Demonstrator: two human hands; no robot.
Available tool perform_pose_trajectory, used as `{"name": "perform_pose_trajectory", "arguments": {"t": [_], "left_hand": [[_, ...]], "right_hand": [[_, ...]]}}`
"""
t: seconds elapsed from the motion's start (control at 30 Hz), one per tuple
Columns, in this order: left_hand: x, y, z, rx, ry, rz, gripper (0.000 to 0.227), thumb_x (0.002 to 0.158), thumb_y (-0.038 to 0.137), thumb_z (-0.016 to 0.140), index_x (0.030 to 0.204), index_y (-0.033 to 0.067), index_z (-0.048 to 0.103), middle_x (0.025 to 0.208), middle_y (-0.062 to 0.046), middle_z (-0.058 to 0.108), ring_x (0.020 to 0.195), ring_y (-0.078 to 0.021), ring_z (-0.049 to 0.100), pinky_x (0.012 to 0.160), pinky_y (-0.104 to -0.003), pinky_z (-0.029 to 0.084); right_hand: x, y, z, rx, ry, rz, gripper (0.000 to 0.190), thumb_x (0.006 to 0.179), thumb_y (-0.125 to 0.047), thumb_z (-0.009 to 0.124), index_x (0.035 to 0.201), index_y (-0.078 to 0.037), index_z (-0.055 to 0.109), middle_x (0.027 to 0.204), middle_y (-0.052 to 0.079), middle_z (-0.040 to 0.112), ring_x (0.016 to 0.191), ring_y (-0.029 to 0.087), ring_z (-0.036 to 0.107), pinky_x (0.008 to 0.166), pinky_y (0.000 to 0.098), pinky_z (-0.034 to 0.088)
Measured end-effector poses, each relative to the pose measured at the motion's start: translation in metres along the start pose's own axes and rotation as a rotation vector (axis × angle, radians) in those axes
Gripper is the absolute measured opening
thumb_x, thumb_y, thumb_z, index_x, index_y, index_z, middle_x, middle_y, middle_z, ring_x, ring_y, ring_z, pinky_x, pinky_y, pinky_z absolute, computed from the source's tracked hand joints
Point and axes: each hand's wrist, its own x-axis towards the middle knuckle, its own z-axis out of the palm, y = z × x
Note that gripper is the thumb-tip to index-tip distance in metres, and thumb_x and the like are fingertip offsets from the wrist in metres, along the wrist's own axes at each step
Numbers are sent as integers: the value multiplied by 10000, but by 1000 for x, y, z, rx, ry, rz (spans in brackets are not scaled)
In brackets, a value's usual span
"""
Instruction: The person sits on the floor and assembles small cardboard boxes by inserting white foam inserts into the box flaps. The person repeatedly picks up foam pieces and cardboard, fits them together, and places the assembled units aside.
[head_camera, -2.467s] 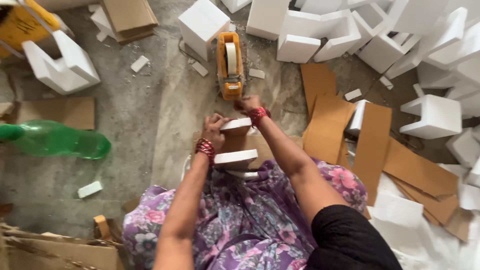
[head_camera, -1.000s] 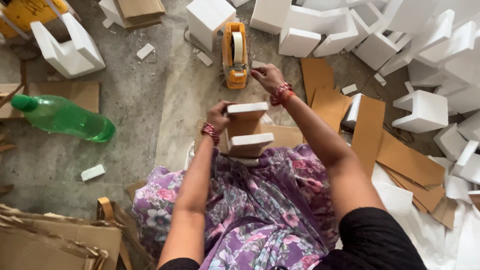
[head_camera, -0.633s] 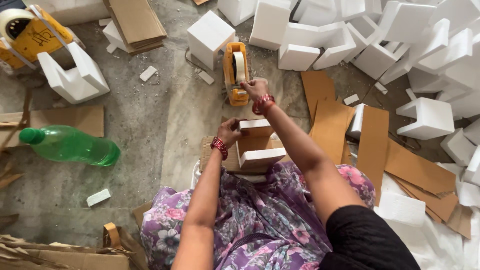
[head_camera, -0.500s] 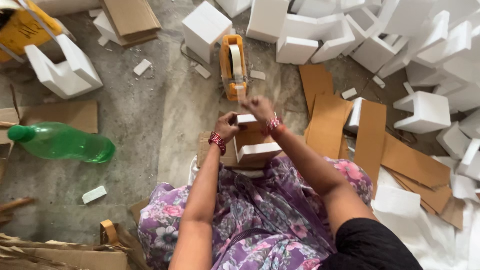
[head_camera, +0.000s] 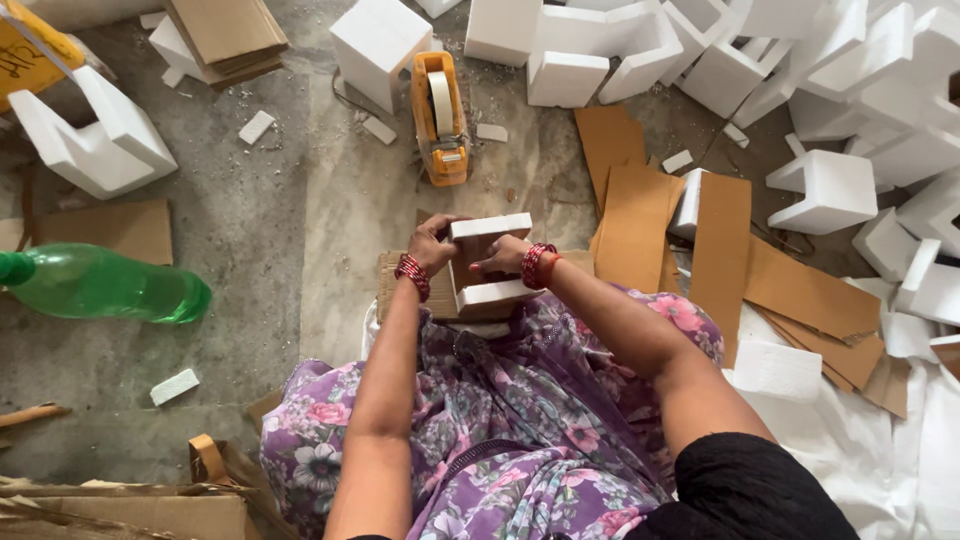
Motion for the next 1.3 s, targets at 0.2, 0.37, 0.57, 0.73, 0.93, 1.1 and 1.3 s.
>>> {"name": "perform_pose_trajectory", "arguments": {"t": [0.2, 0.37, 0.57, 0.73, 0.93, 1.1, 1.3], "left_hand": [[2, 4, -10, -141, -219, -29, 522, 757, 87, 773, 1268, 139, 683, 1261, -3, 669, 1192, -125, 621, 1052, -274, 485], [0, 3, 13, 124, 74, 82, 496, 680, 163, 931, 1148, 135, 771, 1078, -43, 686, 1038, -186, 670, 939, -301, 541], [3, -25, 15, 305, 168, 206, 391, 710, 112, 880, 1084, 113, 767, 1043, -54, 696, 963, -210, 682, 856, -310, 553], [6, -59, 21, 253, 190, 100, 348, 671, 95, 880, 1000, 100, 766, 974, -52, 715, 895, -204, 711, 809, -323, 569], [11, -63, 17, 208, 177, 172, 408, 663, 114, 909, 1045, 96, 767, 993, -70, 701, 903, -233, 700, 809, -334, 562], [8, -61, 16, 210, 188, 186, 414, 653, 104, 894, 1044, 80, 762, 1032, -81, 701, 947, -254, 699, 836, -344, 564], [7, -56, 19, 223, 195, 179, 425, 640, 80, 889, 1046, 77, 760, 990, -76, 701, 928, -265, 697, 831, -353, 565]], "right_hand": [[54, 35, 26, 30, 91, -180, 403, 806, -389, 815, 1042, -61, 817, 965, 100, 787, 884, 167, 703, 810, 342, 550], [65, 44, 39, 569, 18, -51, 369, 780, -280, 817, 1060, -44, 768, 982, 113, 777, 889, 219, 724, 805, 382, 596], [30, 1, 12, -491, 421, -506, 309, 708, -235, 825, 987, -108, 788, 935, 108, 779, 867, 257, 718, 776, 396, 577], [32, -44, -74, 290, 404, -135, 210, 937, -237, 669, 1045, -128, 812, 932, 68, 829, 746, 145, 769, 679, 324, 641], [59, -78, -107, 861, 164, -53, 267, 958, -357, 735, 1059, -110, 757, 963, -3, 788, 845, 105, 744, 720, 314, 600], [88, -75, -86, 946, 190, -21, 208, 911, -274, 764, 1015, -94, 753, 900, 19, 785, 795, 128, 755, 692, 323, 588], [113, -68, -62, 722, 516, -21, 133, 858, -183, 791, 869, -50, 795, 790, 81, 782, 691, 152, 733, 604, 318, 590]]}}
